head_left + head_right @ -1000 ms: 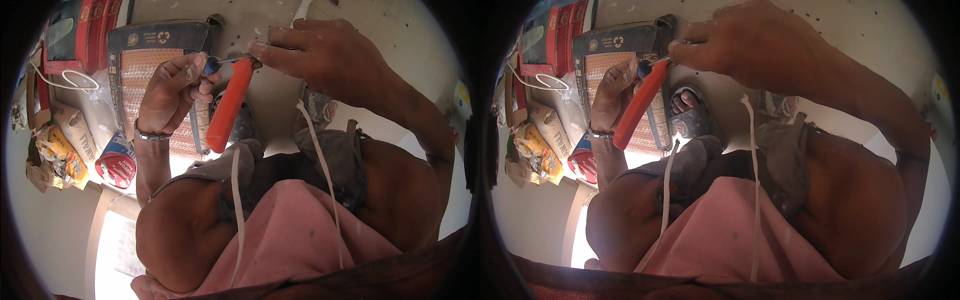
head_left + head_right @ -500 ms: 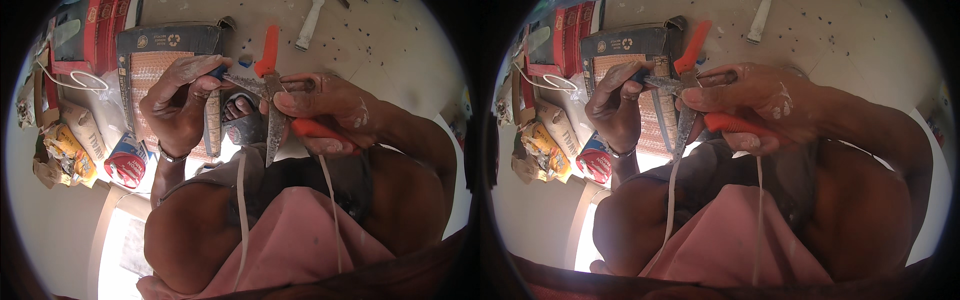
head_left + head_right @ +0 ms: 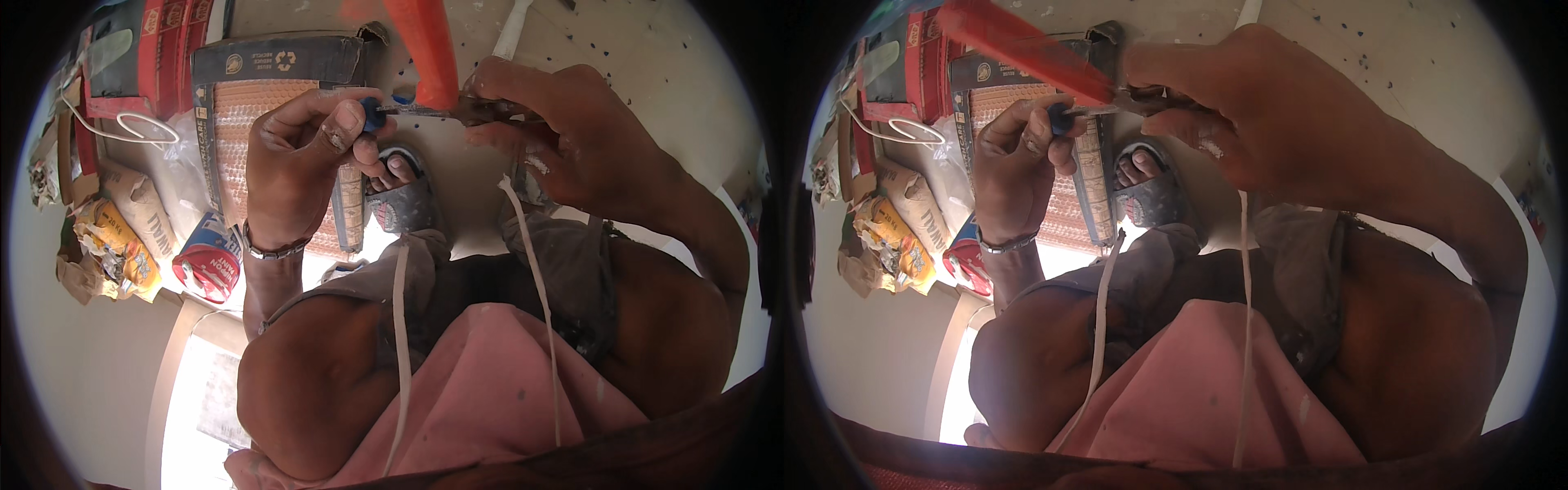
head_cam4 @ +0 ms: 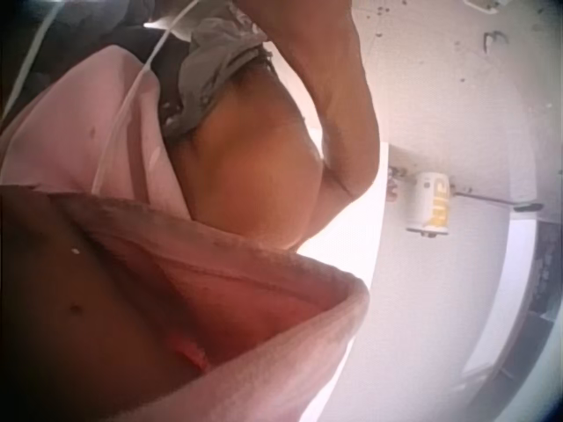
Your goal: The person repairs a damaged electrical cord by hand, stripping the outer insulation, inserting a blue connector, and wrapping the cord with white tape. They use pliers and a utility knife to prepare the wires and secure the connection.
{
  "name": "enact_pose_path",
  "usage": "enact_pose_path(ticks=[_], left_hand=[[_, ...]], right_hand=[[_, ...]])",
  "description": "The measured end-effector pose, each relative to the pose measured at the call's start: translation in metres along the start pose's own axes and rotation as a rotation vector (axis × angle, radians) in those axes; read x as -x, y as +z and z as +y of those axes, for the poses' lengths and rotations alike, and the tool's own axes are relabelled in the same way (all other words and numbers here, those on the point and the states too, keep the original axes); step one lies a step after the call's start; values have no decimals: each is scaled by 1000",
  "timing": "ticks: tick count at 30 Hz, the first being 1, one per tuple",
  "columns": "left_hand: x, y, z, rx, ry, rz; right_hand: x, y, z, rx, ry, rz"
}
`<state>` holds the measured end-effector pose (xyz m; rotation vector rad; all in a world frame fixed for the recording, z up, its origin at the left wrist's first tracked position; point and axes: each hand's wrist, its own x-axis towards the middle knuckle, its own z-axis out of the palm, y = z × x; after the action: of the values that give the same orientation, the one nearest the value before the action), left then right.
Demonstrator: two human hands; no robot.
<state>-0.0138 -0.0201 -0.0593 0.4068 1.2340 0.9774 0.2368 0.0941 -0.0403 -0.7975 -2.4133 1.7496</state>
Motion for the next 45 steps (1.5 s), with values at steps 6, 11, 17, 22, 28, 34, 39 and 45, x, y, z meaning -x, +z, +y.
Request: enact_pose_path(ticks=[6, 11, 17, 22, 28, 34, 39, 45], left_hand=[[6, 17, -11, -306, 334, 152], [-10, 3, -8, -727, 939, -22], [-7, 12, 1, -319, 288, -7], [-6, -1, 3, 121, -58, -88], [-4, 9, 1, -147, 35, 36], [3, 15, -14, -490, 552, 39], [-3, -2, -7, -1003, 933, -109], [9, -34, -19, -75, 346, -62]], right_hand=[[2, 4, -24, -852, 715, -193], [10, 12, 5, -1456, 586, -390], [11, 0, 3, -358, 276, 33], [6, -1, 11, 270, -153, 169], [2, 3, 10, -52, -13, 23], [5, -3, 10, -1123, 677, -445], [12, 12, 26, -1503, 663, -495], [4, 12, 20, -502, 479, -5]])
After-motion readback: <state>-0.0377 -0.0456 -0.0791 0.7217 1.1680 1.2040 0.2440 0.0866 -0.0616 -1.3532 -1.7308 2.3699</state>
